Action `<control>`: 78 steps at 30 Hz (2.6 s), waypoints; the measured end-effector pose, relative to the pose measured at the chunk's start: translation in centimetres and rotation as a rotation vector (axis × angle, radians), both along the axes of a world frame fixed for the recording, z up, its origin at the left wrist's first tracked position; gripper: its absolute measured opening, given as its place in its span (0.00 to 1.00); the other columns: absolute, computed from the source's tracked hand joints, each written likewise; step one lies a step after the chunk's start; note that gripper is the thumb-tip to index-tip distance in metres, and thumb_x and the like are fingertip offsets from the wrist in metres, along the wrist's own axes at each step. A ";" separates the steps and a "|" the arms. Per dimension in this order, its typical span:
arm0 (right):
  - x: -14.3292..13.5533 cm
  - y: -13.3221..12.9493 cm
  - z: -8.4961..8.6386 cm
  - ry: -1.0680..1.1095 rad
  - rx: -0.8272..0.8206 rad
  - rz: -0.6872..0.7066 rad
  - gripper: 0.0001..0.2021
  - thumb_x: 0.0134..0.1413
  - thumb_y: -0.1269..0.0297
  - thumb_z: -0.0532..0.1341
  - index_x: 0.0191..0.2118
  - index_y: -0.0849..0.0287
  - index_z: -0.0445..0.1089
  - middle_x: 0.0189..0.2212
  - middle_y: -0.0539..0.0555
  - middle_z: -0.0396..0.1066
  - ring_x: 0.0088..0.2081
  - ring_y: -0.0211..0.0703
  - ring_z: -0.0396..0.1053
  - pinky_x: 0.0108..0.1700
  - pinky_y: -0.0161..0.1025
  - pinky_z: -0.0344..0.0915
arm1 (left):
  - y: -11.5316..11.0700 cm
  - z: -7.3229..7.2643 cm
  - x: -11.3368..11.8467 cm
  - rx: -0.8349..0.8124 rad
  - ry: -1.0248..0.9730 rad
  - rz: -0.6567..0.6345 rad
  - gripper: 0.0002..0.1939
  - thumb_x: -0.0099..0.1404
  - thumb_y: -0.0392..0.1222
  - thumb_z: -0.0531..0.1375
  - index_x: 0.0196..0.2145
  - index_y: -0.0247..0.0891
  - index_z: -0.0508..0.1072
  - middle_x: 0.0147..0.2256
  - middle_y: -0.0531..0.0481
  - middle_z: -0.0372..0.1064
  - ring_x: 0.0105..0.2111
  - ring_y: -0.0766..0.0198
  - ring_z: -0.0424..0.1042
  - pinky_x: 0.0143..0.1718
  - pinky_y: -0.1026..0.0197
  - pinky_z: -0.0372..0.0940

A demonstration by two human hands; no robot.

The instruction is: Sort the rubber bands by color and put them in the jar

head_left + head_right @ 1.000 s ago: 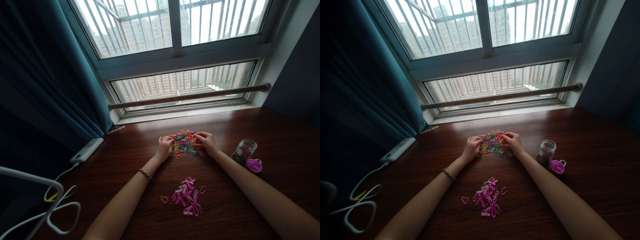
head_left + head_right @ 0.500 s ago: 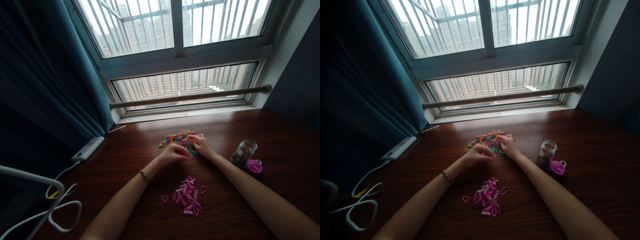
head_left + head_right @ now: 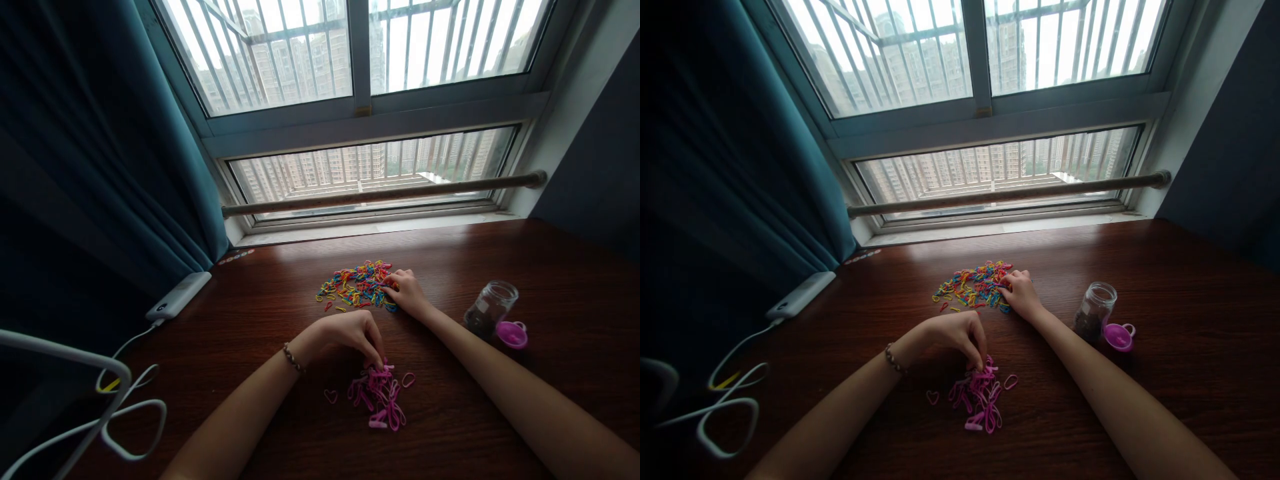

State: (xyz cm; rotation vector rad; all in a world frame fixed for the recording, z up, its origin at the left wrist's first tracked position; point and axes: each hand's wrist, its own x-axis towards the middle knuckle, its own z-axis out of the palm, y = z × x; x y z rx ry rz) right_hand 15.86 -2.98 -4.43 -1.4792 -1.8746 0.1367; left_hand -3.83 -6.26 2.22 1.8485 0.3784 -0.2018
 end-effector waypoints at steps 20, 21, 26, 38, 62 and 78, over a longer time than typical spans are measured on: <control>-0.7 -0.9 0.4 -0.144 0.094 0.066 0.10 0.54 0.67 0.53 0.33 0.56 0.72 0.37 0.50 0.72 0.43 0.47 0.58 0.44 0.45 0.53 | 5.2 -4.6 -0.9 1.384 0.024 0.389 0.22 0.65 0.48 0.45 0.56 0.43 0.53 0.56 0.47 0.54 0.59 0.54 0.42 0.56 0.40 0.31; -0.7 -0.9 0.3 -0.146 0.099 0.068 0.10 0.54 0.67 0.53 0.33 0.56 0.72 0.37 0.51 0.72 0.43 0.47 0.57 0.44 0.45 0.53 | 5.2 -4.6 -0.9 1.376 0.023 0.380 0.23 0.65 0.48 0.45 0.56 0.42 0.53 0.56 0.46 0.54 0.59 0.54 0.43 0.56 0.40 0.30; -0.8 -0.8 0.4 -0.143 0.131 0.082 0.11 0.55 0.68 0.52 0.34 0.57 0.72 0.37 0.52 0.72 0.43 0.47 0.58 0.45 0.44 0.55 | 5.2 -4.5 -1.0 1.370 0.017 0.374 0.21 0.65 0.47 0.45 0.54 0.40 0.56 0.54 0.45 0.57 0.57 0.56 0.47 0.57 0.44 0.31; -0.8 -0.8 0.6 -0.022 0.220 0.079 0.12 0.55 0.70 0.49 0.39 0.62 0.69 0.40 0.59 0.67 0.45 0.47 0.62 0.48 0.44 0.61 | 4.9 -4.4 -1.1 1.422 -0.014 0.416 0.21 0.65 0.47 0.46 0.53 0.35 0.59 0.53 0.42 0.58 0.56 0.56 0.50 0.57 0.47 0.36; -1.0 -1.7 1.8 0.260 0.237 0.060 0.14 0.56 0.62 0.50 0.29 0.60 0.70 0.33 0.58 0.69 0.37 0.43 0.67 0.43 0.39 0.62 | 5.0 -4.6 -1.4 1.352 -0.216 0.619 0.18 0.64 0.39 0.47 0.51 0.34 0.61 0.49 0.41 0.60 0.51 0.57 0.57 0.54 0.51 0.52; -3.4 -4.4 4.9 0.662 -0.813 0.859 0.26 0.50 0.47 0.52 0.24 0.66 0.74 0.23 0.58 0.73 0.24 0.38 0.69 0.26 0.31 0.62 | 6.8 -5.0 -2.8 0.780 -0.467 1.302 0.10 0.57 0.44 0.56 0.31 0.35 0.72 0.28 0.49 0.71 0.29 0.64 0.70 0.33 0.61 0.65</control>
